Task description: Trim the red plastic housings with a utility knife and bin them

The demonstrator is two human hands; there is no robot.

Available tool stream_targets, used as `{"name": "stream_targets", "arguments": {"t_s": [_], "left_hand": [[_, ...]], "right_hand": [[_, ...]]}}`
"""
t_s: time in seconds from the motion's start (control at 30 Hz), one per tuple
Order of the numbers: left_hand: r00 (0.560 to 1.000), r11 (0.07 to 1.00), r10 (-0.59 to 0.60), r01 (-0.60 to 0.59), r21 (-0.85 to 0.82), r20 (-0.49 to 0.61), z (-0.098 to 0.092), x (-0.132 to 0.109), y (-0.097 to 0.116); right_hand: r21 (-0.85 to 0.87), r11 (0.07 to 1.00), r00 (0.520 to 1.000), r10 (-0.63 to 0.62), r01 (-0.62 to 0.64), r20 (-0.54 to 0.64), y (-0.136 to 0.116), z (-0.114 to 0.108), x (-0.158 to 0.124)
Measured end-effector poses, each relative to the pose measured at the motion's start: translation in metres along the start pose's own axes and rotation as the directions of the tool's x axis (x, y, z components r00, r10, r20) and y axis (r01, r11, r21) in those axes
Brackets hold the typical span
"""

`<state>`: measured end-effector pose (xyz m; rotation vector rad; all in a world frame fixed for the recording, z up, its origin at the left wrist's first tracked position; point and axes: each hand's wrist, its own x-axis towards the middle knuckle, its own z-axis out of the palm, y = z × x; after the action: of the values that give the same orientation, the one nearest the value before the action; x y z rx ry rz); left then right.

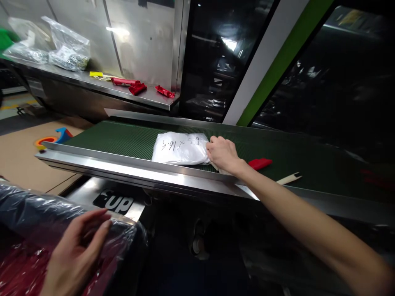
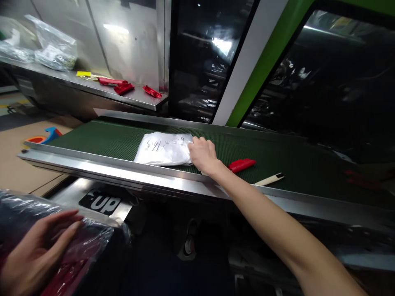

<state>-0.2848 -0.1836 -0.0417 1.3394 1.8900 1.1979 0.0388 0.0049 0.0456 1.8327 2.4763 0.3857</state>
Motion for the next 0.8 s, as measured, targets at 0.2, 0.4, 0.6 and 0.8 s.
{"name": "stream_targets", "arguments": {"t_s": [0.2,0.4,0.6,0.8], "left_hand": [[0.932,0.932,0.348,-0.332,-0.148,0.098,0.062,0.010,0.060],[0.745,0.769,0.626,-0.639,-0.021,0.231,0.110,0.059,0.116],[0.552,0.539,0.663,-0.820,0.190,0.506,0.173,0.122,0.148],[0.603,0.474,0.637,-0.798,0.373,0.480,0.200,0.141,0.143]], "right_hand": [[0.132,0.984,0.988,-0.104,0.119,-0.113,-0.001,-0.002,-0.014],[0.016,0.994,0.994,-0.107,0.107,0.008,0.000,-0.004,-0.019],[-0.149,0.989,0.998,0.007,0.003,0.063,-0.005,-0.008,-0.019],[-0.175,0.984,0.991,0.053,-0.031,0.121,0.002,0.001,-0.001]]}}
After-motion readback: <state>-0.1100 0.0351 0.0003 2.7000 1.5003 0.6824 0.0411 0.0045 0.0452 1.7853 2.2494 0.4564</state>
